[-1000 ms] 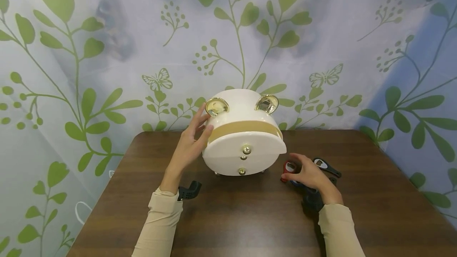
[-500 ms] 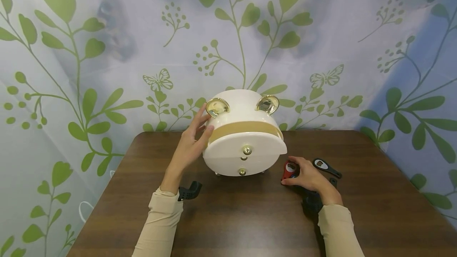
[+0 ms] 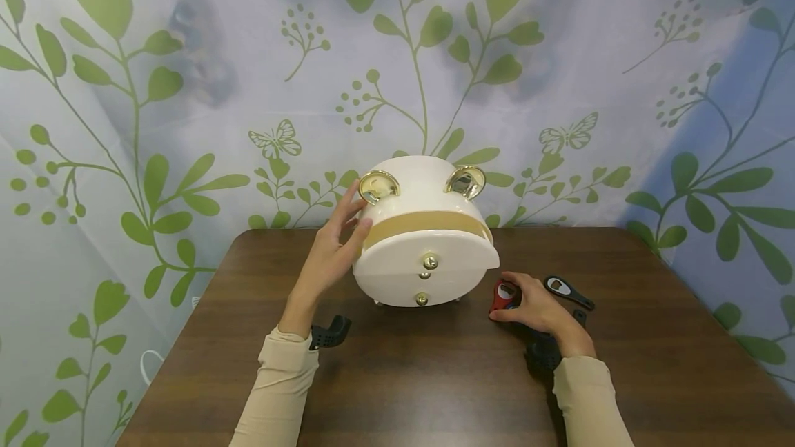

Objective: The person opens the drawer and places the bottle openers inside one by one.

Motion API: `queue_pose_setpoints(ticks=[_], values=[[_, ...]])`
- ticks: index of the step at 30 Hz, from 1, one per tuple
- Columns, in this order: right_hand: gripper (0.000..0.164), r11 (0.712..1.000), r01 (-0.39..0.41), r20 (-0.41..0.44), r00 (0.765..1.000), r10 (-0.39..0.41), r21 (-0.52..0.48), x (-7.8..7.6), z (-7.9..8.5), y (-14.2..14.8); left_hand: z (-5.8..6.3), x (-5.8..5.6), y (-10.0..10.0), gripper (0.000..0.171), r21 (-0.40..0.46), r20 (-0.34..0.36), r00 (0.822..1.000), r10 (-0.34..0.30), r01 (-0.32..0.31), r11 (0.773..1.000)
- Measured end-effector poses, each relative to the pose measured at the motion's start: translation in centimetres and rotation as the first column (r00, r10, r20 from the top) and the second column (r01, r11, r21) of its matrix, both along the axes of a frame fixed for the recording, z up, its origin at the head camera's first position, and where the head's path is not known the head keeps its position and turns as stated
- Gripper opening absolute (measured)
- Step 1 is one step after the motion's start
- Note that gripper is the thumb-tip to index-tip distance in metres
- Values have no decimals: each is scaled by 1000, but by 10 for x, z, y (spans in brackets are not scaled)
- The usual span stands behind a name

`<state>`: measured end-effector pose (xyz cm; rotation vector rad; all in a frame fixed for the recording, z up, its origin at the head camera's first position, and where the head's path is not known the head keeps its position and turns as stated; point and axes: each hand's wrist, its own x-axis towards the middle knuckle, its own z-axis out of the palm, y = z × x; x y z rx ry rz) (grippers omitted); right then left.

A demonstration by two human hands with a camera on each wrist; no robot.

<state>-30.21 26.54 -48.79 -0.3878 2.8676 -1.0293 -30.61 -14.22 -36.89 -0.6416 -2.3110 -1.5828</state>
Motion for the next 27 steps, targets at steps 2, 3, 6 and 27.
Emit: queue_pose_setpoints(ticks=[2,3,6,27], values=[[96,1000,7,6,1000,-7,-8,0,0,-1,0,0,0,66,2,-4,1000,-2,2,1000],[97,1000,11,9,1000,-11,-10,0,0,-1,0,0,0,66,3,-6,1000,-3,3,1000],[97,1000,13,12,1000,-13,-17,-1,1,-1,0,0,0,66,2,-10,1000,-3,3,1000],[95,995,98,-160,982,-97,-1,6,41,-4,0,0,0,66,-5,1,1000,2,-2,1000]])
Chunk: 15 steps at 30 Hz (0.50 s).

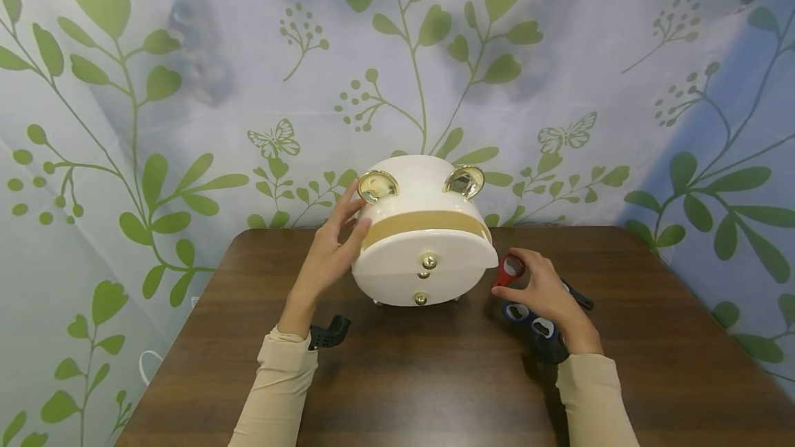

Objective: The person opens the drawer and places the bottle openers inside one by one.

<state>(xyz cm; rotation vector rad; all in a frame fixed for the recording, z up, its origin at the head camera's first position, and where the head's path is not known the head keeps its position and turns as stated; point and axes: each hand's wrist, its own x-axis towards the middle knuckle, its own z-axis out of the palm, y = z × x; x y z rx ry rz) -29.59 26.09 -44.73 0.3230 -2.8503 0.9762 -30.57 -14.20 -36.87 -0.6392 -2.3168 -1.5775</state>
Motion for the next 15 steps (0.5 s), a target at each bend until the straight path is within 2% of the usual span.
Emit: queue_pose_setpoints(ticks=[15], values=[[97,996,19,-12,1000,-20,-82,12,33,2,0,1,1,66,4,3,1000,3,-3,1000]])
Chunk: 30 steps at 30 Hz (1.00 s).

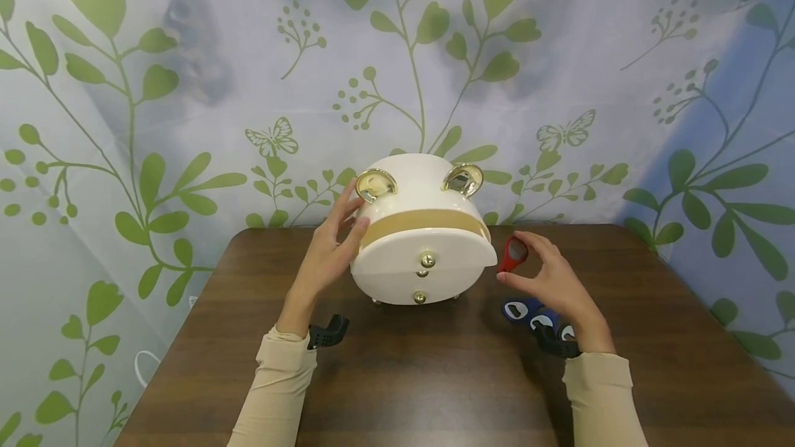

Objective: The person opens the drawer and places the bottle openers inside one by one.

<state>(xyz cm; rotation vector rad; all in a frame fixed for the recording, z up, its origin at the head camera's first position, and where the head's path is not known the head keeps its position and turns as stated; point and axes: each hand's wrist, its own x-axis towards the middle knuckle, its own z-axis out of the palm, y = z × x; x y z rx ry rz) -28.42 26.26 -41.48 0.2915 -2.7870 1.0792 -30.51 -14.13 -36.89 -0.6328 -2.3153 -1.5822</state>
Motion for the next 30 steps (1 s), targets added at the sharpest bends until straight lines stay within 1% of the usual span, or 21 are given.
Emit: queue_pose_setpoints(ticks=[3,10,14,18,24,30], values=[[95,1000,-6,-13,1000,6,-13,3,8,-1,0,0,-1,66,1,-4,1000,0,0,1000],[92,998,-24,-75,997,20,-52,12,23,-5,0,0,-2,66,1,0,1000,1,-1,1000],[91,997,-21,-114,993,13,-69,16,31,-7,0,0,-1,66,5,6,1000,-9,9,1000],[88,996,-8,-153,988,-6,-93,17,36,-8,1,-1,0,66,3,-2,1000,-10,10,1000],[85,988,-4,-160,987,-22,-157,18,38,-11,1,-2,1,66,0,-3,1000,-2,2,1000],[90,972,-43,-157,988,6,-231,21,42,-15,0,0,0,67,-2,-1,1000,-4,4,1000]])
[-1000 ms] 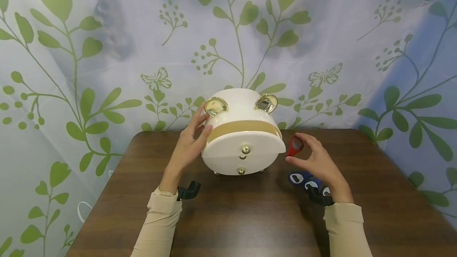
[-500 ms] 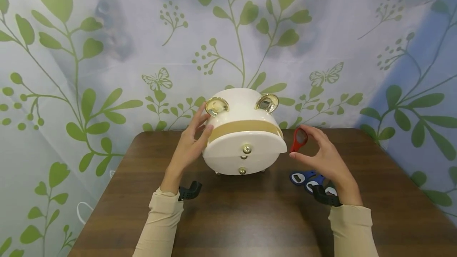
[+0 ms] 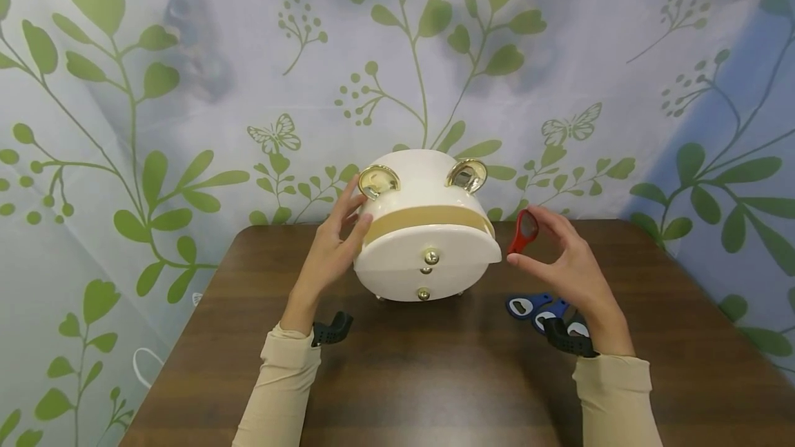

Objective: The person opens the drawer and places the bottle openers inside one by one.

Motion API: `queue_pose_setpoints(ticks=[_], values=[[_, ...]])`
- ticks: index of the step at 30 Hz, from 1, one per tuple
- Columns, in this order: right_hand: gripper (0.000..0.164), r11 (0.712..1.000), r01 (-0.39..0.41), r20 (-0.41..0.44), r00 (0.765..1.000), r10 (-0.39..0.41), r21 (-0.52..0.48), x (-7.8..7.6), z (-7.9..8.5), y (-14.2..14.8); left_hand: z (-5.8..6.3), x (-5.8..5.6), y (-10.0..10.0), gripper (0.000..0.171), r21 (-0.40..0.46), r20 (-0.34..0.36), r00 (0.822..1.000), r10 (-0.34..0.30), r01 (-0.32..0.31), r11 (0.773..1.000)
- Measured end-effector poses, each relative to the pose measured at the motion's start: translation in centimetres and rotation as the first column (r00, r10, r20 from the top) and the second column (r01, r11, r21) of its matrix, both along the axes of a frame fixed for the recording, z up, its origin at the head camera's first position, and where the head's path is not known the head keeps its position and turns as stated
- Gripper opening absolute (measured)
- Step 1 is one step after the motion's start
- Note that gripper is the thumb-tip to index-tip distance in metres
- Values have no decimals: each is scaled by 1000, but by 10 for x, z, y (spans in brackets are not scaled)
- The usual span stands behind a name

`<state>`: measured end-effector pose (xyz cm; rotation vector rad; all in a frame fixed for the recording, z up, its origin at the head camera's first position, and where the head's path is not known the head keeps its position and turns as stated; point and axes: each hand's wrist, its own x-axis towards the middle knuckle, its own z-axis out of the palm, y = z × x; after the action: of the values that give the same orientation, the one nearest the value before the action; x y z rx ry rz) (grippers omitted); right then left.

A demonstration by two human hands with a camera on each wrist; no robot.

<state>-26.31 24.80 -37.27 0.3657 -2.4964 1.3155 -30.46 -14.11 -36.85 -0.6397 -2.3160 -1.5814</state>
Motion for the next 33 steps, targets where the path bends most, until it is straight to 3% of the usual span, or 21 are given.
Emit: queue_pose_setpoints(ticks=[19,28,33], values=[[83,992,-100,-65,993,95,-73,7,9,-19,0,0,1,66,14,-3,1000,6,-6,1000],[84,996,-17,-19,1000,16,-83,7,11,-26,0,0,1,66,16,-9,1000,-5,5,1000],[81,991,33,-45,998,-40,-133,6,13,-35,0,0,1,66,15,-30,1000,1,0,1000]])
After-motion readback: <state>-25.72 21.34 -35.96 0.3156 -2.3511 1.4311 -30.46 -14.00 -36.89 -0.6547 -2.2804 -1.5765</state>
